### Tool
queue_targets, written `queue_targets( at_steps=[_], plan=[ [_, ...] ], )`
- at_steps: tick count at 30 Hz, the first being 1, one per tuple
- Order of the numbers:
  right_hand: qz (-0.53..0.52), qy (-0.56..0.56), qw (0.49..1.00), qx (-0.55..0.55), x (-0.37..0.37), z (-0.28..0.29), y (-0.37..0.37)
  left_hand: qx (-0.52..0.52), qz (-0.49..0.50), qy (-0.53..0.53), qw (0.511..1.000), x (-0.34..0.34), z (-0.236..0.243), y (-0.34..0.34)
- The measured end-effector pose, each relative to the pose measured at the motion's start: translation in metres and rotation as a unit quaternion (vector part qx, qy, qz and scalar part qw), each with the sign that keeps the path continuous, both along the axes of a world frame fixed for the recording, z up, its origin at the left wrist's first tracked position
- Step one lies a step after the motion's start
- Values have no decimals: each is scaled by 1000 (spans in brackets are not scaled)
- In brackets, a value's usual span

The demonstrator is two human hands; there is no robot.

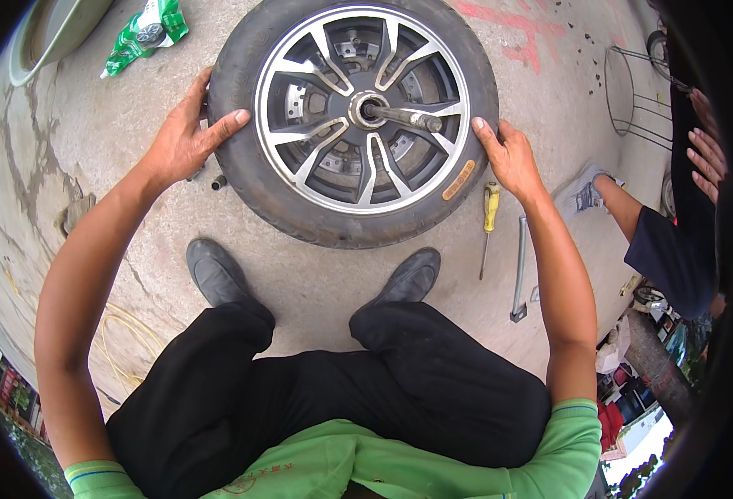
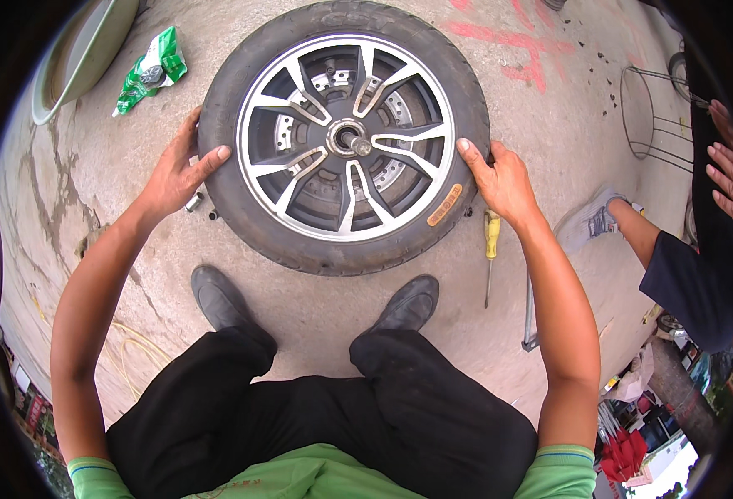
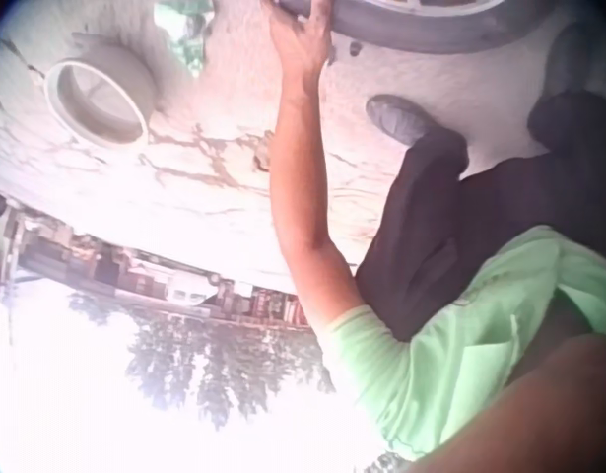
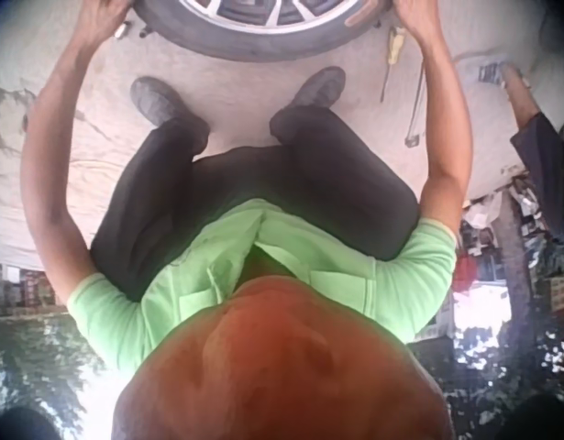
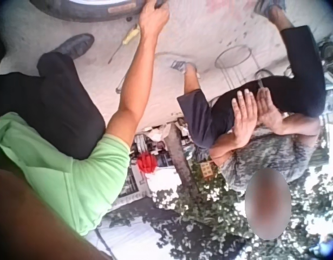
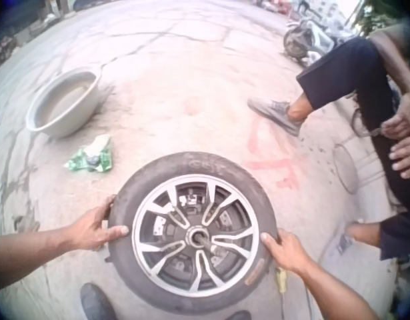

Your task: The person sits on the ground and uses a socket wrench to remove a bolt from the center of a motorcycle tire. They then use a screwdriver to pry and adjust parts of the wheel rim, repeatedly inserting and removing a small metal piece from the hub area.

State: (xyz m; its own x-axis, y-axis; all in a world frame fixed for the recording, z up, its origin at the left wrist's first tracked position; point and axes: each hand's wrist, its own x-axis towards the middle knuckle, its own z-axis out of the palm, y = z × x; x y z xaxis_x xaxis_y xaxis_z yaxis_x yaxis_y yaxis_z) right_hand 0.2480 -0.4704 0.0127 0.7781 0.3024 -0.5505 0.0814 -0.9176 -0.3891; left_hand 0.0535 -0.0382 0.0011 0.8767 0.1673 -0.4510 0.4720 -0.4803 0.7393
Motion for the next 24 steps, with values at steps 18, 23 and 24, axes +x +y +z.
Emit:
queue_targets(
  at_steps=[18,23,24],
  plan=[
    [14,13,1000,10,7,-3,-3,-132,19,3,991,2,2,-3],
    [14,13,1000,20,7,-3,-4,-129,11,8,992,3,3,-3],
    [11,15,1000,23,7,-4,-4,-128,9,12,992,3,5,-3]
  ],
)
